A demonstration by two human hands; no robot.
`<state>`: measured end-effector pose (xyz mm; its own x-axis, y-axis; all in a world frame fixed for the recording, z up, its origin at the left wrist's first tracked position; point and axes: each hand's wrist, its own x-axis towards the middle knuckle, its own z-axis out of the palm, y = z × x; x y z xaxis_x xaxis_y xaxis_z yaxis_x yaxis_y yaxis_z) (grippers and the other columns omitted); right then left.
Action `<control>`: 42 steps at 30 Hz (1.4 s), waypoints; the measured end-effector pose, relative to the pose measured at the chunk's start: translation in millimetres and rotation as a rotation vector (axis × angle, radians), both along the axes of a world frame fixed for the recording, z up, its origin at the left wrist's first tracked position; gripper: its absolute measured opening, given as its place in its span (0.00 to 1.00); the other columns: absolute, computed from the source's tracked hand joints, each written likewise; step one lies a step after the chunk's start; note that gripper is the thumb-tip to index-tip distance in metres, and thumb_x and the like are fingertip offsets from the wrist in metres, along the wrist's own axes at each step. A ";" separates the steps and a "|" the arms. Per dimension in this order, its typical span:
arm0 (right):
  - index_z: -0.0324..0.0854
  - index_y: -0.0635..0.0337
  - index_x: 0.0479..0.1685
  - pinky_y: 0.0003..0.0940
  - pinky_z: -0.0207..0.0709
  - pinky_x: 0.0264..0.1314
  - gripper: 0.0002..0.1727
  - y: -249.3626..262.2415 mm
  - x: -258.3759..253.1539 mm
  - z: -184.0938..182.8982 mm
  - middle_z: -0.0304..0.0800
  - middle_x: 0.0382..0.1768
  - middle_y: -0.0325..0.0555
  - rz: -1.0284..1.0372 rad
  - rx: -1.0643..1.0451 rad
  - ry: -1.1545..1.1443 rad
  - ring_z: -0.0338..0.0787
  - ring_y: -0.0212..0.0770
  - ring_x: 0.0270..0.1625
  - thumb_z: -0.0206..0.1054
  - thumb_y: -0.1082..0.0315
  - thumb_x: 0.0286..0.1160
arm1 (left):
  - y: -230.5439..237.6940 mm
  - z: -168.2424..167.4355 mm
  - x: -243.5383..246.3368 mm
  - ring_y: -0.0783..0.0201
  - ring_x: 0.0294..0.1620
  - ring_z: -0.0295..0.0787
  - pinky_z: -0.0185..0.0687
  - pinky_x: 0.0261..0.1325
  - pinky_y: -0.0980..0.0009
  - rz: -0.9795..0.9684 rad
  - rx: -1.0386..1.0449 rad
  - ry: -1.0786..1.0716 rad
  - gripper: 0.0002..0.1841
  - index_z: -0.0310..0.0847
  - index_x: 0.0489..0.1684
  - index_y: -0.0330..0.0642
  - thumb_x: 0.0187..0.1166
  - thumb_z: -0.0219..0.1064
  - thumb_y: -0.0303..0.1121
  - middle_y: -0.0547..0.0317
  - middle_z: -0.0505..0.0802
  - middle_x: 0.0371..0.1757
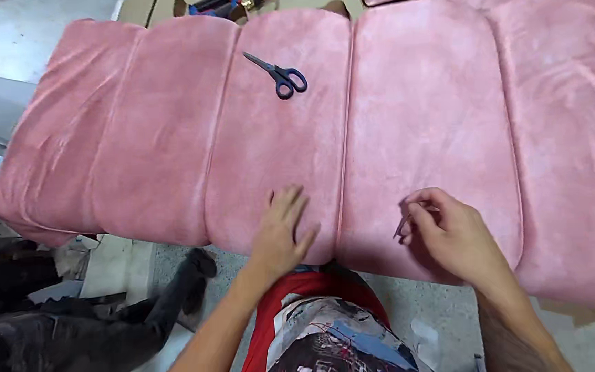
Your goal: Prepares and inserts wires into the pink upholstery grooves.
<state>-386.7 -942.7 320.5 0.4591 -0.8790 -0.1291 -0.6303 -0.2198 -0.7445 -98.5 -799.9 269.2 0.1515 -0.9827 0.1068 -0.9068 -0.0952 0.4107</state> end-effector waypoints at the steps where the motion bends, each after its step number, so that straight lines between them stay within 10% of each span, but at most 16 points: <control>1: 0.77 0.53 0.57 0.38 0.97 0.34 0.09 7.0 -9.2 -2.0 0.95 0.37 0.35 -0.038 0.063 -0.159 0.97 0.36 0.31 0.54 0.65 0.89 | 8.4 -9.6 -12.0 0.59 0.96 0.50 0.38 0.96 0.39 -0.045 0.023 -0.107 0.36 0.68 0.89 0.55 0.84 0.53 0.63 0.63 0.65 0.93; 6: 0.69 0.50 0.57 0.47 0.97 0.40 0.25 70.9 -5.1 -21.5 0.96 0.45 0.45 -0.061 0.222 -0.554 0.98 0.51 0.37 0.75 0.80 0.66 | -13.8 -11.3 -19.8 0.55 0.98 0.40 0.31 0.93 0.31 -0.050 0.125 -0.305 0.39 0.58 0.93 0.71 0.82 0.41 0.72 0.68 0.57 0.97; 12: 0.80 0.53 0.34 0.38 0.81 0.21 0.02 125.8 56.1 -82.3 0.89 0.28 0.36 0.102 -0.429 -0.178 0.89 0.35 0.25 0.64 0.71 0.69 | -45.9 0.6 -7.6 0.59 0.99 0.34 0.27 0.92 0.31 -0.117 0.197 -0.239 0.39 0.51 0.95 0.75 0.83 0.34 0.74 0.74 0.50 0.98; 19: 0.80 0.64 0.44 0.52 0.84 0.29 0.13 57.1 115.2 -43.7 0.88 0.26 0.49 0.009 -0.461 -0.023 0.91 0.50 0.28 0.72 0.76 0.60 | -46.8 -11.2 -2.6 0.58 0.99 0.36 0.26 0.91 0.29 -0.121 0.140 -0.205 0.35 0.52 0.94 0.77 0.86 0.32 0.68 0.75 0.51 0.98; 23: 0.77 0.63 0.47 0.46 0.91 0.37 0.15 2.3 133.9 -35.4 0.90 0.33 0.47 -0.095 -0.428 -0.165 0.93 0.43 0.32 0.73 0.78 0.61 | -43.1 -13.6 -0.3 0.60 0.98 0.40 0.27 0.92 0.30 -0.109 0.089 -0.146 0.33 0.56 0.94 0.73 0.91 0.29 0.62 0.76 0.55 0.97; 30: 0.76 0.58 0.49 0.49 0.80 0.23 0.17 125.6 88.2 -44.8 0.87 0.28 0.45 -0.088 -0.441 0.006 0.87 0.47 0.25 0.76 0.73 0.64 | -37.1 -18.3 -8.0 0.58 0.98 0.40 0.28 0.92 0.30 -0.055 0.044 -0.181 0.33 0.56 0.95 0.65 0.92 0.30 0.58 0.71 0.56 0.97; 38: 0.79 0.62 0.49 0.52 0.84 0.41 0.22 -67.3 172.4 -30.9 0.88 0.34 0.50 -0.034 -0.430 -0.027 0.90 0.48 0.37 0.74 0.77 0.49 | -38.7 -21.0 -7.0 0.61 0.98 0.41 0.29 0.92 0.32 -0.047 0.037 -0.206 0.32 0.56 0.94 0.69 0.91 0.29 0.59 0.75 0.57 0.96; 42: 0.75 0.64 0.53 0.45 0.90 0.39 0.18 -19.7 138.1 -15.2 0.87 0.37 0.47 -0.150 -0.416 -0.212 0.91 0.41 0.34 0.74 0.70 0.67 | -37.6 -18.8 -5.8 0.61 0.98 0.41 0.30 0.93 0.33 -0.048 0.025 -0.202 0.32 0.56 0.94 0.70 0.91 0.29 0.59 0.76 0.58 0.96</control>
